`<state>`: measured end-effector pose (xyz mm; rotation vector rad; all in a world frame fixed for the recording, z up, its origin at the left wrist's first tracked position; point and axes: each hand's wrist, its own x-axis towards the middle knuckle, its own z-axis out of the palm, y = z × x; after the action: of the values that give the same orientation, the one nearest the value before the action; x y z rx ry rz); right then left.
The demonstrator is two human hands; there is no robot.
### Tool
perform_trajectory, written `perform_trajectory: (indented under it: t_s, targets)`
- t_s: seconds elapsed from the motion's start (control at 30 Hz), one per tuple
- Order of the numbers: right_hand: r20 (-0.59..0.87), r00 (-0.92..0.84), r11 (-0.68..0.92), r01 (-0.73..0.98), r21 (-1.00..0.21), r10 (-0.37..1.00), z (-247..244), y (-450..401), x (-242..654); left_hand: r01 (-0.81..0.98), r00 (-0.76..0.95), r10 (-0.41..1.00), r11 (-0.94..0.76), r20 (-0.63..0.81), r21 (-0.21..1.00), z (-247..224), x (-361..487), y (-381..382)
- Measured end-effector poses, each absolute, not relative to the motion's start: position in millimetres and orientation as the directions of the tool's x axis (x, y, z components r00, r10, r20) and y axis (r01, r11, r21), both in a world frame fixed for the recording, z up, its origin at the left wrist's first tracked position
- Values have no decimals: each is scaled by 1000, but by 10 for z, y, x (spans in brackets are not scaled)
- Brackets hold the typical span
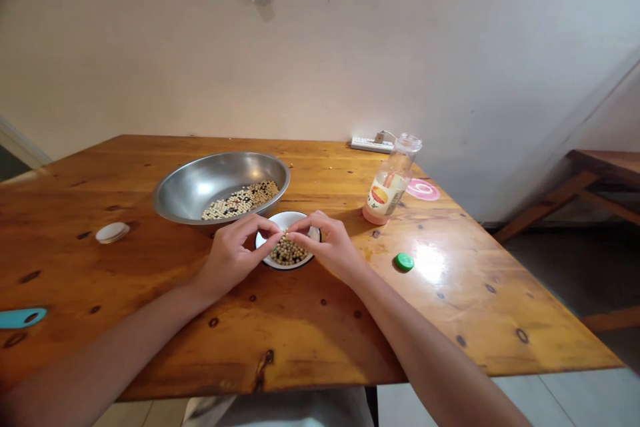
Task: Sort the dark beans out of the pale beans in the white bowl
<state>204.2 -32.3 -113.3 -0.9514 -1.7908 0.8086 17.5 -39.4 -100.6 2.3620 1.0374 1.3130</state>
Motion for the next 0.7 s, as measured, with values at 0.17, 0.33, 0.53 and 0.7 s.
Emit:
perform_trajectory:
  t_s: [0.17,0.33,0.53,0.7]
  targets:
    - [404,-221,449,218,-867,888,-1173,-284,2064,454,254,733,-666,631,591,-972,141,-412]
    - [354,-220,393,172,-903,909,-1185,-261,2082,416,157,726,-664,670,622,-939,111,-440]
    - [324,-245,365,148,-919,914,-1142,-277,2069,412,143,722,-665,677,622,-933,106,-435]
    - [377,-284,427,140,-893,881,-1126,-298,2075,483,196,687,-689,700,540,-961,106,-422]
